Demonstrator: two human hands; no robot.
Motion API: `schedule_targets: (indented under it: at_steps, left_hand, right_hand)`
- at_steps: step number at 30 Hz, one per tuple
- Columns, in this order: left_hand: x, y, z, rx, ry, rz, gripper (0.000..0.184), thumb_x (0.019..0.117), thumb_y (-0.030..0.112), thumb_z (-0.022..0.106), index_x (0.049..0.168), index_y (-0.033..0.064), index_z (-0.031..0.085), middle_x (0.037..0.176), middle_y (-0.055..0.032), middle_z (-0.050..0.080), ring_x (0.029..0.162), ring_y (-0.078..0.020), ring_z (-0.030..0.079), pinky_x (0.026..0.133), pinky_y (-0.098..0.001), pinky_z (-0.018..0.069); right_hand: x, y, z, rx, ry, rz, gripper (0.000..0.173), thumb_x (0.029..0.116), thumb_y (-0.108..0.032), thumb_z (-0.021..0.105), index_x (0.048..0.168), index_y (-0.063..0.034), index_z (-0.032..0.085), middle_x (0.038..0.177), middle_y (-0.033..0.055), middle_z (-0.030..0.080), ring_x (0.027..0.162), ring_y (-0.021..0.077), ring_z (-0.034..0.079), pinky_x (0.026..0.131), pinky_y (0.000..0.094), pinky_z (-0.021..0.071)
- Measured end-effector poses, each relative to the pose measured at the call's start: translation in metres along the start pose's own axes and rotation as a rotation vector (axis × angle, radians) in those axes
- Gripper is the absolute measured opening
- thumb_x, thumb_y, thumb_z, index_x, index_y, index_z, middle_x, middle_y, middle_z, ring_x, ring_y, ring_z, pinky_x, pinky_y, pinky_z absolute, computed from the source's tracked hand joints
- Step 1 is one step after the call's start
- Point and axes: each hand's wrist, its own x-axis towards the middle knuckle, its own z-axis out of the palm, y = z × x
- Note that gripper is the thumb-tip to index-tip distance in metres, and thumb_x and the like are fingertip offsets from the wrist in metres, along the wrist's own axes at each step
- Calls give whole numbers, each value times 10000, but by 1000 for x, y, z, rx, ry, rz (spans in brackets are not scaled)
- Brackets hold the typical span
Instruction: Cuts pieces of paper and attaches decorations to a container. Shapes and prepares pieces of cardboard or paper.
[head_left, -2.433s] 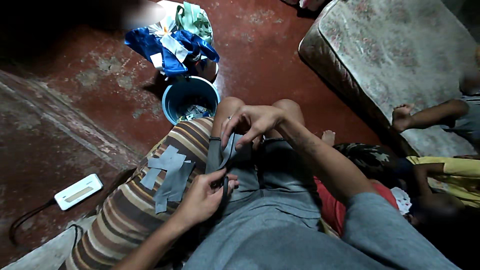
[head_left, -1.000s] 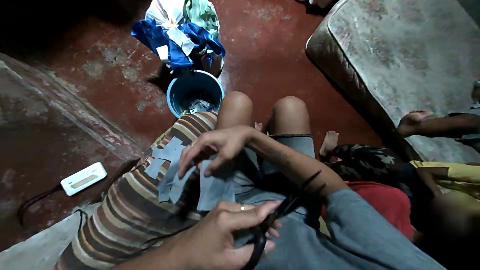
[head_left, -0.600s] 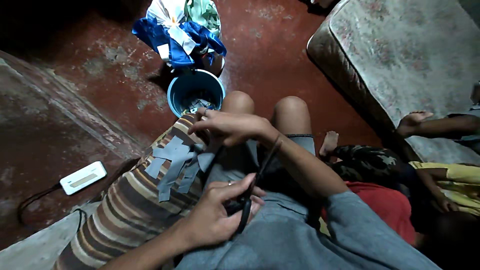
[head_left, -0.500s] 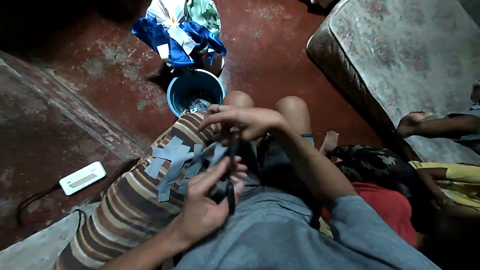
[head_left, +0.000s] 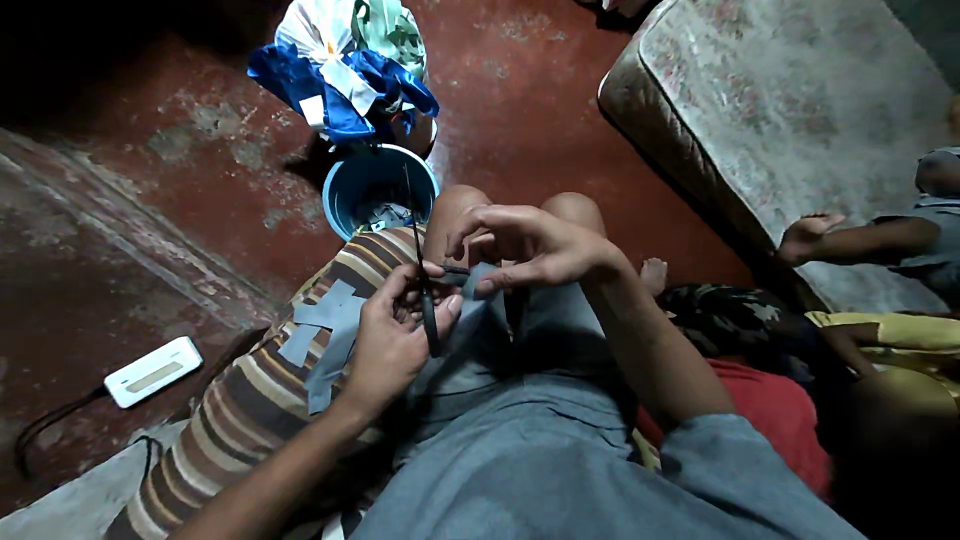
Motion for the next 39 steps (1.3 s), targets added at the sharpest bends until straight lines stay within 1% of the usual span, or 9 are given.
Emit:
schedule_targets:
  at_steps: [3, 8, 11, 14, 18, 21, 25, 32, 39]
  left_hand:
    - [3, 2, 1, -15, -70, -55, 352, 893, 139, 769, 1211, 90, 626, 1011, -4, 717, 867, -101, 702, 760, -239, 607]
    - [8, 3, 5, 32, -9, 29, 345, 819, 53, 790, 1134, 108, 658, 942, 13, 697, 768, -81, 673, 678, -227, 596]
    - [16, 10, 3, 37, 27, 38, 377, 822, 51, 792, 1164, 118, 647, 934, 8, 684, 732, -85, 659, 624, -227, 583]
    - [25, 12, 0, 30, 37, 49, 376, 834, 31, 779, 1172, 116, 638, 941, -10, 675, 704, -99, 647, 596, -235, 576]
    - [31, 13, -1, 54, 59, 14, 354, 861, 53, 772, 1183, 121, 641, 937, -18, 682, 695, -100, 649, 588, -230, 571]
    - [31, 16, -10, 177, 24, -41, 340, 929, 102, 725, 1255, 136, 635, 1024, -4, 708, 840, -105, 694, 721, -257, 603]
    - [22, 19, -41, 229, -134, -208, 300, 1019, 140, 616, 1316, 98, 621, 1016, -84, 750, 897, -221, 752, 824, -376, 646]
    - [-12, 5, -77, 277, -595, -364, 544, 1003, 333, 637, 1482, 105, 515, 1237, -25, 716, 1111, -164, 701, 973, -335, 587]
    - [-17, -7, -69, 218, -608, -336, 578, 999, 282, 642, 1507, 67, 471, 1259, -29, 708, 1141, -155, 687, 997, -317, 571]
  right_hand:
    - [-4, 5, 1, -19, -5, -32, 366, 875, 29, 708, 1206, 114, 578, 1174, 167, 619, 861, 107, 647, 729, 238, 584]
    - [-4, 7, 1, -71, 153, -29, 349, 888, 3, 723, 1196, 85, 581, 1174, 141, 619, 919, 129, 667, 789, 283, 610]
    - [-7, 11, 3, 33, 212, -11, 458, 876, -43, 753, 1262, 30, 517, 1256, 127, 585, 1104, 191, 654, 923, 352, 607]
    - [-16, 10, 14, 116, 273, 59, 354, 826, -13, 765, 1155, -10, 631, 1082, 52, 670, 980, 113, 664, 856, 255, 590]
    - [-15, 22, 2, 148, 178, 45, 200, 861, 81, 705, 1060, 61, 693, 1004, 77, 722, 891, 88, 681, 808, 250, 586]
    - [-14, 23, -11, 116, 162, 115, 256, 896, 79, 659, 1147, 62, 704, 1091, 83, 740, 832, 51, 684, 698, 204, 584]
    - [-18, 32, -32, 143, 196, 171, 308, 910, 69, 634, 1215, 66, 672, 1159, 121, 710, 960, 122, 687, 838, 277, 594]
    - [-16, 10, -37, 144, 62, 29, 364, 930, -35, 666, 1271, 90, 642, 1202, 137, 701, 1044, 139, 691, 916, 293, 593]
    - [-10, 22, -45, 72, 51, 151, 365, 928, 58, 612, 1292, 88, 624, 1247, 159, 676, 1075, 148, 676, 928, 295, 580]
